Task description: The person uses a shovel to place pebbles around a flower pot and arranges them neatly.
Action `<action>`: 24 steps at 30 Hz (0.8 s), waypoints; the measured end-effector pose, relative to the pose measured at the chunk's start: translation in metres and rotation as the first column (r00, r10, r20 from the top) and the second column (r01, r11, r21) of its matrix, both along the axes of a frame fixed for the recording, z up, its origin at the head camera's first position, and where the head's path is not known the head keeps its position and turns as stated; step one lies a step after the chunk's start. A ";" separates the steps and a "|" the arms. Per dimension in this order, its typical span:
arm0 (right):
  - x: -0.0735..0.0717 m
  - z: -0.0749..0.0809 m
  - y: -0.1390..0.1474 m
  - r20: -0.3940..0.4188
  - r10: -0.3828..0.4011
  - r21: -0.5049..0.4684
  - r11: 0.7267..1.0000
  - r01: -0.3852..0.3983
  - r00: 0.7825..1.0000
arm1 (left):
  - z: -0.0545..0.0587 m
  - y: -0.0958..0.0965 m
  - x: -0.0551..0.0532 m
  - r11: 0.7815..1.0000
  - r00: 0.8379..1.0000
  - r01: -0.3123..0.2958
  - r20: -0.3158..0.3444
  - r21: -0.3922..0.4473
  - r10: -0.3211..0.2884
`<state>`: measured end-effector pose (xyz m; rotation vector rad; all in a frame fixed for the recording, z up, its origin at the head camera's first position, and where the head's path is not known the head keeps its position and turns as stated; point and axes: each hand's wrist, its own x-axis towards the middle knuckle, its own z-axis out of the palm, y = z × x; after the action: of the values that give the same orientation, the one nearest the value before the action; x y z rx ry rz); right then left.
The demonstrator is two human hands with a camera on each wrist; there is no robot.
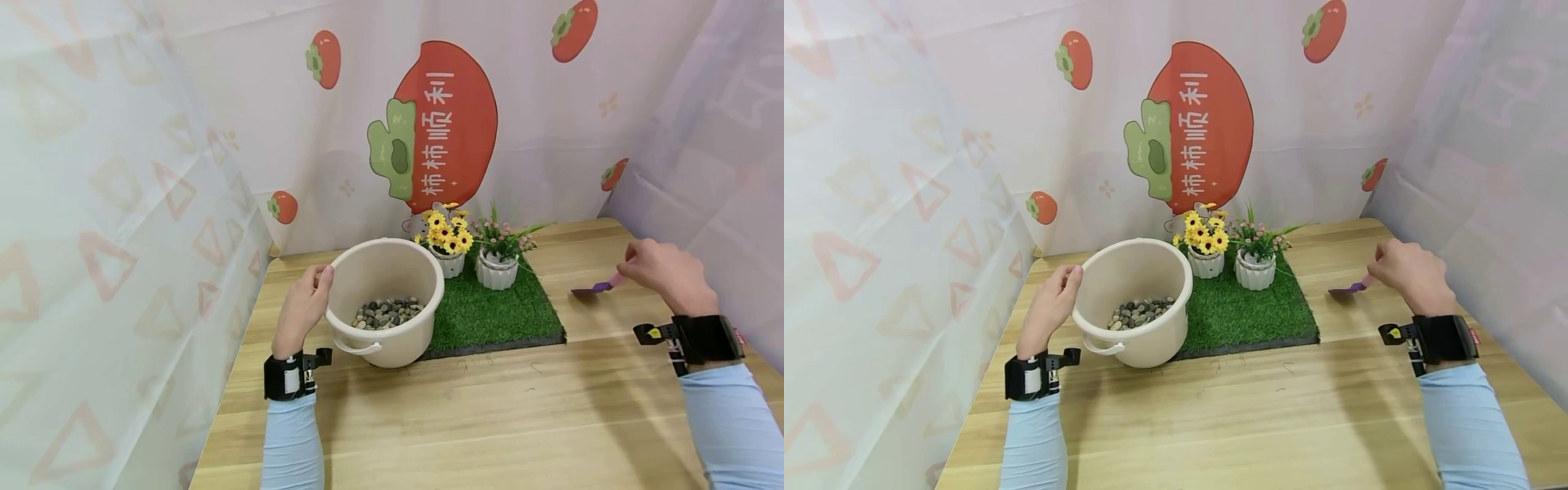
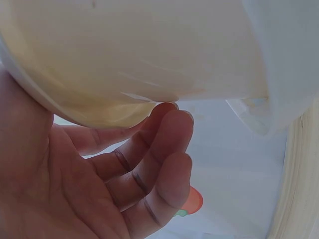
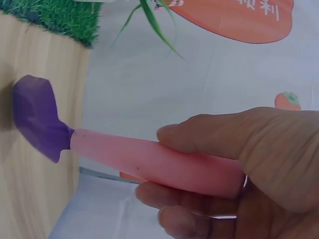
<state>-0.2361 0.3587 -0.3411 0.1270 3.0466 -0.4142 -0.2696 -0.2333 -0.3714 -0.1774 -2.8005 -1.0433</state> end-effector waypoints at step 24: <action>0.002 0.015 -0.003 -0.030 0.034 -0.011 0.999 -0.035 0.999 | -0.002 0.000 0.000 1.000 1.000 -0.006 0.011 0.003 0.006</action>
<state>-0.2342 0.3554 -0.3261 0.0683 3.0700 -0.4354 -0.2700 -0.2331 -0.3734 -0.1630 -2.8076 -1.0504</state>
